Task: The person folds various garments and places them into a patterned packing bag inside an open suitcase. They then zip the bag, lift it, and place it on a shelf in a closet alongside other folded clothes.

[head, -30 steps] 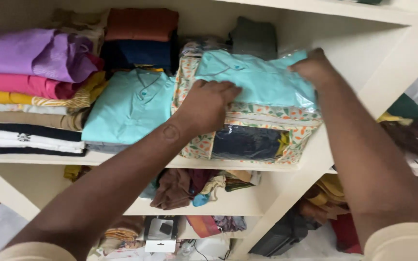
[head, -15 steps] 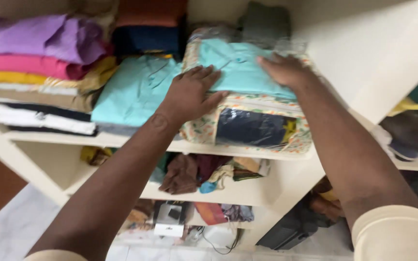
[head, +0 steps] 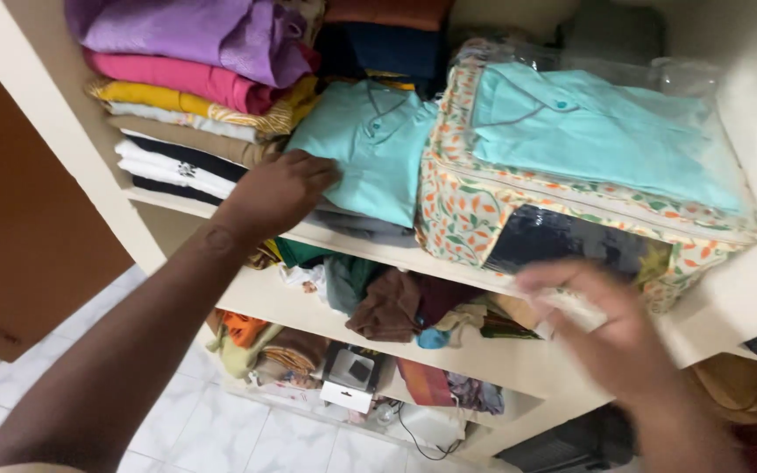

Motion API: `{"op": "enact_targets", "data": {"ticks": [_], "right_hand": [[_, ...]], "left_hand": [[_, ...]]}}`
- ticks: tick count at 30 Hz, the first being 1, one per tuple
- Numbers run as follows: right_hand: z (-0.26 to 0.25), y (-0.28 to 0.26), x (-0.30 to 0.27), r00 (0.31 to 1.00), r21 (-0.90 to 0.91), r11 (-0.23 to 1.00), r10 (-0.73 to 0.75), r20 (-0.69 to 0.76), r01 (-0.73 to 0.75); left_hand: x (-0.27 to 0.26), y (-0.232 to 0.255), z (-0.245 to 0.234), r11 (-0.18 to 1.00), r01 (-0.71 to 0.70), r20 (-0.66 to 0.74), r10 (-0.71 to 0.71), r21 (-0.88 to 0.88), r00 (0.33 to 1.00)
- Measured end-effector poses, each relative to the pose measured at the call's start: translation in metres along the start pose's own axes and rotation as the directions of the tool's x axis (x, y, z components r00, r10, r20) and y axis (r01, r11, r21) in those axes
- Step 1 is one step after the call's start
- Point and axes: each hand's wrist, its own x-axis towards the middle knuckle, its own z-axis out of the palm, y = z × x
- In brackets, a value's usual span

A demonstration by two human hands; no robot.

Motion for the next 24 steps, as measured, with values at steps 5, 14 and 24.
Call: {"op": "enact_targets", "data": {"ticks": [5, 14, 24], "right_hand": [[0.094, 0.018, -0.004, 0.843, 0.113, 0.937, 0.238, 0.482, -0.329], [0.228, -0.015, 0.118, 0.889, 0.804, 0.419, 0.366, 0.275, -0.422], [0.215, -0.033, 0.209, 0.953, 0.775, 0.626, 0.176, -0.245, 0.083]], "left_hand": [[0.026, 0.019, -0.018, 0.974, -0.174, -0.219, 0.203, 0.143, 0.954], [0.058, 0.007, -0.045, 0.978, 0.104, 0.025, -0.101, -0.181, 0.995], [-0.032, 0.115, -0.056, 0.899, 0.07, -0.231, -0.186, -0.433, 0.955]]}}
